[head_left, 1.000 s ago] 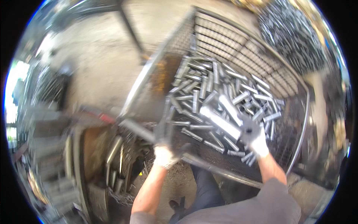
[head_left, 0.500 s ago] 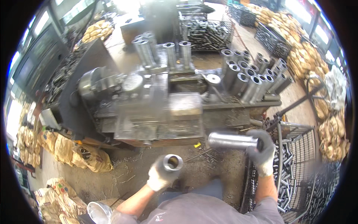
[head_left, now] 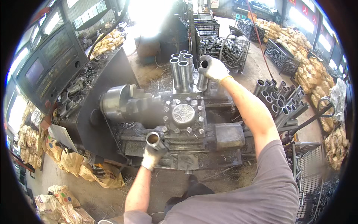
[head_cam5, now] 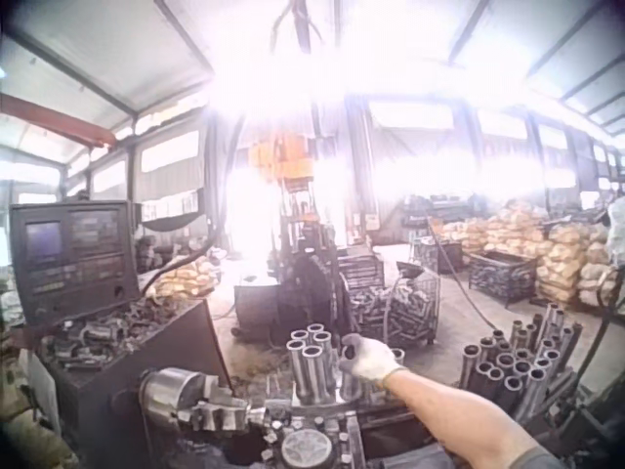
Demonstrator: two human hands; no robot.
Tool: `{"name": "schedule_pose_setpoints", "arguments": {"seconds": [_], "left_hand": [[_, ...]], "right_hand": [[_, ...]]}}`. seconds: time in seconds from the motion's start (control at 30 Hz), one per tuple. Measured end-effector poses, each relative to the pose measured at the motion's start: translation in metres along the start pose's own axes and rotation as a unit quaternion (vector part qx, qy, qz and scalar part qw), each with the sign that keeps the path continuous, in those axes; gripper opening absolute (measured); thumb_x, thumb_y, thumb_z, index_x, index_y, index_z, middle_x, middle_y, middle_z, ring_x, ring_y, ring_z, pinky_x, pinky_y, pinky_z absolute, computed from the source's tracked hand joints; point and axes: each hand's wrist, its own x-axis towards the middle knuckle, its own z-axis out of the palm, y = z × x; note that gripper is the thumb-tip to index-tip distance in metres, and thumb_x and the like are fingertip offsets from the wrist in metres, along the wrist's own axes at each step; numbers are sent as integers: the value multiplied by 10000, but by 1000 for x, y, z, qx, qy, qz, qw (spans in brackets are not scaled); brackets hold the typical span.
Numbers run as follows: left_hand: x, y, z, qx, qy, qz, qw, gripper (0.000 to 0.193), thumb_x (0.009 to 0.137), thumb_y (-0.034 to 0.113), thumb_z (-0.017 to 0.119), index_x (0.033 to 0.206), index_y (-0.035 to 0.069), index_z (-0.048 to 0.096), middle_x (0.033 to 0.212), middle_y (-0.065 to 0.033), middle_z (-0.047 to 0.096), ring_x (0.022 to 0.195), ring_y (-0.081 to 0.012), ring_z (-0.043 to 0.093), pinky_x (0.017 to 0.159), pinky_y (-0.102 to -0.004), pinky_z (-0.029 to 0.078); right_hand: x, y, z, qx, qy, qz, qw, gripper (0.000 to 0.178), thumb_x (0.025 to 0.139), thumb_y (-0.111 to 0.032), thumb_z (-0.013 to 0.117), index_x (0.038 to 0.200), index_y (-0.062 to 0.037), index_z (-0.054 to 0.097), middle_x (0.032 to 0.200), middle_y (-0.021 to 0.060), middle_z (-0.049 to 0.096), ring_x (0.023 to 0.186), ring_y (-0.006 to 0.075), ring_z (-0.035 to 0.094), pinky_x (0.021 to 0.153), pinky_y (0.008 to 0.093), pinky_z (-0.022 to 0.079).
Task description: The person repeatedly loads cylindrical metal blanks into a lathe chuck, operates the machine, and removes finished metal parts. The finished parts are placed into a wire basket. The person wears gloves throughout the task.
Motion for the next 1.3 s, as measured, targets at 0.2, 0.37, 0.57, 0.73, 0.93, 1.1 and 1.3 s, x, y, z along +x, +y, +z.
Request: {"name": "schedule_pose_setpoints", "arguments": {"seconds": [0.2,0.37,0.57,0.73,0.93,1.1,1.3], "left_hand": [[-8,24,-17,8,-130,39,991,717,793,170,893,1436,47,601,1287,-148,720,1248,-271,696,1072,-397,543],[59,11,-83,278,209,332,877,901,749,102,884,1530,-38,457,1537,-283,511,1468,-472,471,1269,-568,349],[184,35,-171,477,167,280,816,927,729,250,836,1531,-38,471,1565,-274,494,1522,-457,397,1309,-559,245],[209,74,-166,510,54,304,803,993,682,382,863,1504,-38,497,1487,-259,561,1450,-445,479,1274,-533,313],[283,116,-207,441,-177,166,864,882,569,399,903,1369,117,660,1313,-175,743,1167,-369,727,1032,-438,589],[250,63,-171,344,124,330,870,789,707,132,819,1458,43,594,1405,-193,677,1324,-390,629,1170,-480,472],[230,48,-167,362,174,355,844,795,686,154,728,1462,59,582,1427,-182,649,1382,-378,566,1226,-523,390]], "right_hand": [[62,44,67,-2,-34,118,992,613,852,-441,727,1343,-74,692,1283,256,738,1240,399,695,1089,458,528],[73,31,63,-45,-52,92,993,602,860,-424,708,1330,-51,664,1253,275,739,1193,432,710,1050,483,552],[22,-122,51,-125,-307,44,942,829,912,-496,779,1503,33,537,1203,276,742,1052,351,758,975,456,597],[10,-97,162,-44,-515,159,841,761,854,-549,826,1397,-32,692,1287,187,748,1024,291,753,858,450,628],[7,-63,156,90,-414,46,904,394,836,-351,828,1094,-54,814,1126,167,792,966,323,755,853,433,602],[8,-110,137,-25,-442,41,896,512,818,-359,863,1149,20,769,1117,145,792,1032,294,758,775,463,615],[9,-122,156,109,-418,207,878,312,955,-222,773,1220,-58,778,1133,132,798,916,253,746,848,368,606]]}}
